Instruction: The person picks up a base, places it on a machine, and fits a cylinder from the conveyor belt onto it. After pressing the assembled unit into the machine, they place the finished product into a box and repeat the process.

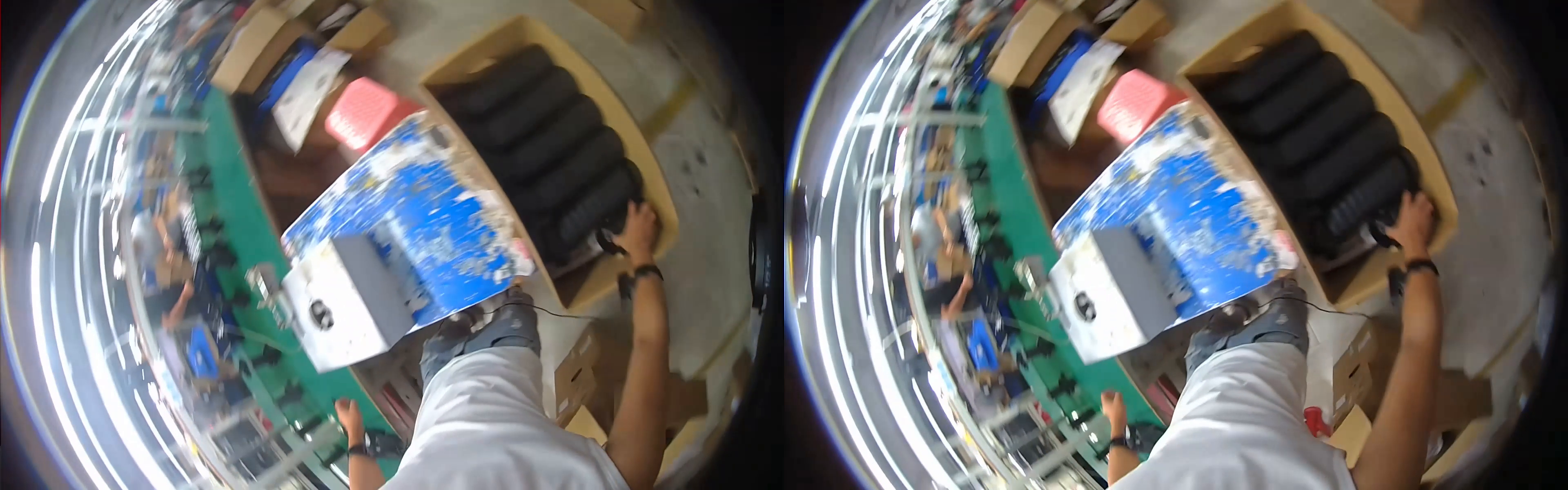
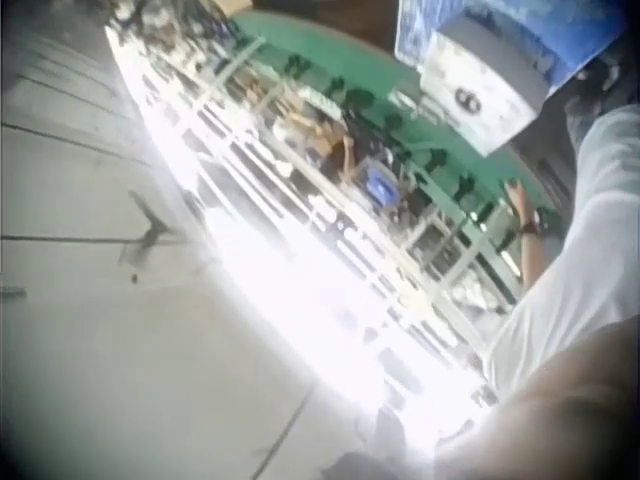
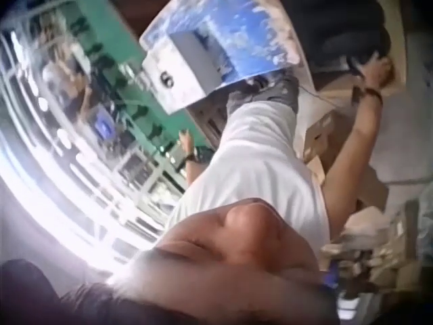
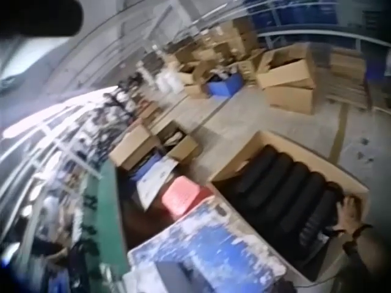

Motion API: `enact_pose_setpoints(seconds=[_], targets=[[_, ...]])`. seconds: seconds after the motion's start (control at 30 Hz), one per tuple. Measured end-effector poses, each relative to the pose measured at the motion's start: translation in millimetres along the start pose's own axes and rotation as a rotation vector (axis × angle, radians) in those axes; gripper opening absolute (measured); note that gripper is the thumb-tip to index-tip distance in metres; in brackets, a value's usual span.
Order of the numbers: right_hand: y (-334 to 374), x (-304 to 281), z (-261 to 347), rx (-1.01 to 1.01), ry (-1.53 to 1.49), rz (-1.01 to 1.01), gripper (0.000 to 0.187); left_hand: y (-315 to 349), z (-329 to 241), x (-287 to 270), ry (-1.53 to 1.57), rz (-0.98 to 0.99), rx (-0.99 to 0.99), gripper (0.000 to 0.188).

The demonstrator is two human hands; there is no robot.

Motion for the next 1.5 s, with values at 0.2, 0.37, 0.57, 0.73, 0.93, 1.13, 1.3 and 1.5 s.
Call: enact_pose_setpoints(seconds=[0.2, 0.37, 0.57, 0.73, 0.93, 1.13, 1.3, 1.5], targets=[[9.6, 31.4, 25.6, 0.045, 0.013, 0.254, 0.1, 12.5, -59.0, 29.8, 0.085, 0.001, -0.077, 0.03], [21.8, 38.7, 30.9, 0.002, 0.004, 0.158, 0.092, 28.9, -37.2, 42.9, 0.01, -0.009, -0.067, 0.024], [11.1, 4.1, -2.2, 0.016, -0.326, 0.067, 0.079, 22.8, -30.7, 59.5, 0.111, 0.04, -0.097, 0.027], [14.9, -65.2, -11.8, -0.255, -0.938, 0.095, 0.067, 21.8, -23.2, 74.1, 0.193, 0.038, -0.149, 0.026], [114.9, -114.0, 148.0, -0.445, -1.773, 0.792, 0.072, 39.4, 1.3, 109.3, 0.304, 0.079, -0.207, 0.026], [244.3, -66.4, 363.1, -0.582, -1.634, 1.514, 0.06, 66.1, 26.7, 136.8, 0.425, 0.046, -0.205, 0.022], [286.1, -40.1, 410.5, -0.356, -1.208, 1.438, 0.059, 95.5, 23.1, 149.9, 0.68, 0.042, -0.372, 0.018], [258.3, -52.7, 402.7, -0.296, -1.01, 0.902, 0.081, 115.1, 31.3, 157.6, 0.838, -0.009, -0.423, 0.018]])
Point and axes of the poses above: each hand's wrist, its own y-axis away from the middle knuckle, its own x-axis out of the palm, z = x × y, the point moved 8 cm from there along -y, towards the middle knuckle, and after that the axes turned 12 degrees about x, right-handed, at the moved point
